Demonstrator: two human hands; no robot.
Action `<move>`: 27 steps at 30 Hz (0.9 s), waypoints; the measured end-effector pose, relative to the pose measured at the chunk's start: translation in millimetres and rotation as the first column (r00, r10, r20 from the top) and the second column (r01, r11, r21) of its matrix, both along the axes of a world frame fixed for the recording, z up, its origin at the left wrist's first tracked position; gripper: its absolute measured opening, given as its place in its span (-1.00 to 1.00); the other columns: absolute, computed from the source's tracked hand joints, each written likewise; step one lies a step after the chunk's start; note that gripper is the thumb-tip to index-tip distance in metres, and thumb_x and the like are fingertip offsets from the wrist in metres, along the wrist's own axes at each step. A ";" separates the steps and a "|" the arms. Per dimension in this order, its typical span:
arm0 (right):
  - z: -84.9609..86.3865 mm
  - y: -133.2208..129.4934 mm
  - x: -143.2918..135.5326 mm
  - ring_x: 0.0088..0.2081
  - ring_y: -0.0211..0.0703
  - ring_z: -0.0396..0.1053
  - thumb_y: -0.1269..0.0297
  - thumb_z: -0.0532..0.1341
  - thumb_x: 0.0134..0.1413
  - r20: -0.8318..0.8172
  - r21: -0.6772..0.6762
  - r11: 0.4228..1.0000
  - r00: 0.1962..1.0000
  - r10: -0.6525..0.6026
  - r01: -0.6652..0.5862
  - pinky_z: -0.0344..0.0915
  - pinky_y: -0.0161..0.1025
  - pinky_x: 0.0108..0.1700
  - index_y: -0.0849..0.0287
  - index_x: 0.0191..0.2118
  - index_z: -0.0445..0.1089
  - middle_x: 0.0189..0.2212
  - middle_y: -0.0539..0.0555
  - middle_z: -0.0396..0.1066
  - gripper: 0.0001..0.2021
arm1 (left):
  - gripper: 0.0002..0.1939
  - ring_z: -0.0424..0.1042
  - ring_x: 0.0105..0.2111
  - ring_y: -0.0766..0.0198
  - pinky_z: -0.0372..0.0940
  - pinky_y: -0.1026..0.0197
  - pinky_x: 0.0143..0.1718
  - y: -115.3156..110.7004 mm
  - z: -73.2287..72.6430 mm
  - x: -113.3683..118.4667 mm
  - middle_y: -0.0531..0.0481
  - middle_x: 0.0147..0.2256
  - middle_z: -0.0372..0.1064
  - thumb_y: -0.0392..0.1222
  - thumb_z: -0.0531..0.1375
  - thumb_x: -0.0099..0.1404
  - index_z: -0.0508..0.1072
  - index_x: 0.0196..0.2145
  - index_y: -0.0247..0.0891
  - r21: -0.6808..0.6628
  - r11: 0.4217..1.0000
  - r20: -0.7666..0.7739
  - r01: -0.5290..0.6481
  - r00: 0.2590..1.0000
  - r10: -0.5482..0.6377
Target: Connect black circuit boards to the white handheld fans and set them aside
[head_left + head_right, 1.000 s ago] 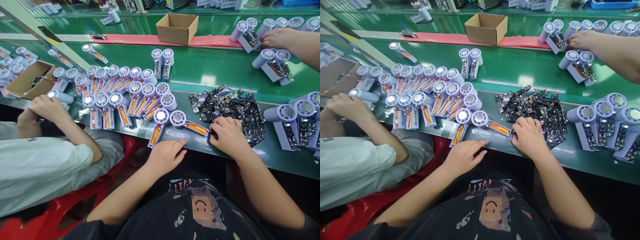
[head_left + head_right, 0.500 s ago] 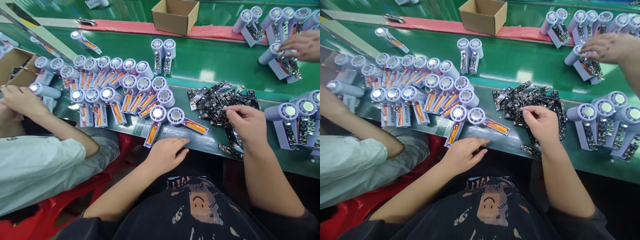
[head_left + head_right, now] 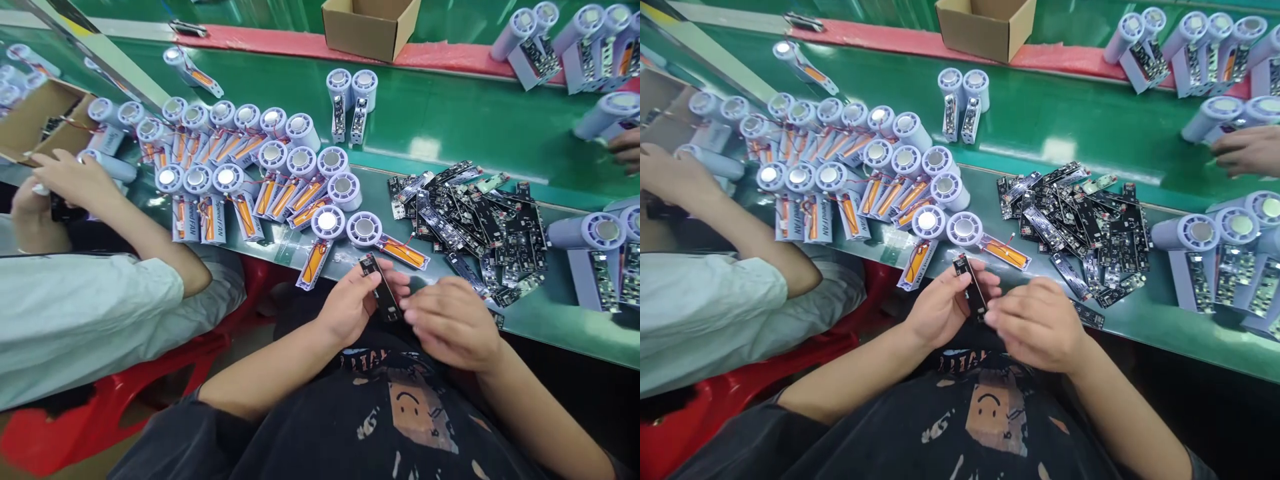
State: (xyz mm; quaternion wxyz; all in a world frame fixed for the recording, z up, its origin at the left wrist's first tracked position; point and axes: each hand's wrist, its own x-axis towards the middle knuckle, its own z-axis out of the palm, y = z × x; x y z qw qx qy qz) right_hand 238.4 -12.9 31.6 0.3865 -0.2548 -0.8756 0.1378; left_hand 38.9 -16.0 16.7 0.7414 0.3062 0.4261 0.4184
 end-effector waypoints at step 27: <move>-37.1 -20.0 -39.8 -0.36 -0.06 0.38 0.27 0.21 0.16 0.277 -0.289 0.721 0.776 -0.566 0.630 0.36 -0.11 -0.28 0.12 0.10 0.21 -0.32 0.08 0.41 -0.61 | -0.86 0.40 -0.55 0.38 0.34 0.30 -0.46 18.8 -16.2 -23.9 0.00 -0.43 0.54 -0.20 0.24 0.15 0.55 -0.35 -0.30 0.393 0.918 -0.553 -0.056 0.783 0.285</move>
